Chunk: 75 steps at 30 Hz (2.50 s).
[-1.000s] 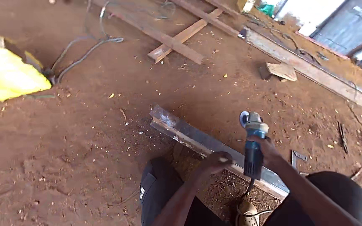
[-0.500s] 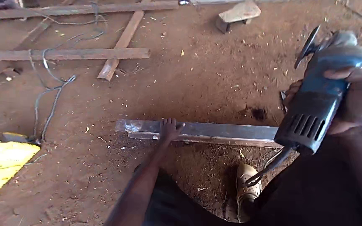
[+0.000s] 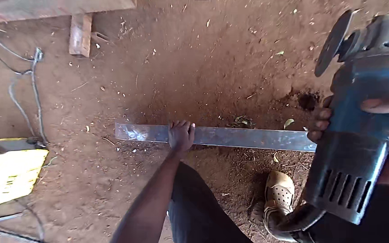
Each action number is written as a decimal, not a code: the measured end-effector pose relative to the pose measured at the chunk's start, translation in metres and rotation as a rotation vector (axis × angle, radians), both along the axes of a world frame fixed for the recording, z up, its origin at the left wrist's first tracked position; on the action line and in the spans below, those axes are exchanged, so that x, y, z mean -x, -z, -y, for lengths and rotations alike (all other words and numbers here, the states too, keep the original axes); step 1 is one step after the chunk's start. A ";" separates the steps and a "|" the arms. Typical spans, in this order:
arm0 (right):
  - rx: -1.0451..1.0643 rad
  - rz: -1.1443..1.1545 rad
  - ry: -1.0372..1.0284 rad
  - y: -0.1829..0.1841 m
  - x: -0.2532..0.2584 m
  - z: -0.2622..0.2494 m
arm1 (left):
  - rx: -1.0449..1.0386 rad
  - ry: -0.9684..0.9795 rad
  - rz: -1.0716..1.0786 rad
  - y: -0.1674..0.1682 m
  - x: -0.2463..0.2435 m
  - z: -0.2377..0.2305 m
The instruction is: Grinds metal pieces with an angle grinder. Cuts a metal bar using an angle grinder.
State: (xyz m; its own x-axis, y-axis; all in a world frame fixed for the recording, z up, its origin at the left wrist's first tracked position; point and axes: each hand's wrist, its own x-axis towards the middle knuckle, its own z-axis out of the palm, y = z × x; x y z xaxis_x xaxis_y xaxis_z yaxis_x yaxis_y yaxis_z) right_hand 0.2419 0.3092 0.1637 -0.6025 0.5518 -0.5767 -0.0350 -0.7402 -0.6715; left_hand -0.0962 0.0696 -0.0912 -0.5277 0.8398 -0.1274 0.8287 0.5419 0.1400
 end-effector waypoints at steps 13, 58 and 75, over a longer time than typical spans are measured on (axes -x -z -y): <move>0.354 0.192 0.142 -0.007 0.001 0.009 | 0.093 0.102 -0.007 -0.001 0.003 -0.007; -0.219 0.830 -0.683 0.079 0.374 0.342 | -0.089 -0.920 1.512 -0.169 0.043 0.231; -0.280 1.086 -0.770 0.120 0.409 0.376 | 0.165 -0.850 1.107 -0.145 0.048 0.232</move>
State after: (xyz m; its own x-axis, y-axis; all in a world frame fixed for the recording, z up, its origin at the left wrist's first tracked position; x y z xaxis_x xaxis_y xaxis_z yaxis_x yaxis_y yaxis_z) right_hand -0.1675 -0.0671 0.0441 -0.1263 0.4604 -0.8787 0.9598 -0.1671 -0.2255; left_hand -0.1440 -0.1628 0.0540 -0.4225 0.2542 -0.8700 -0.2526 0.8888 0.3823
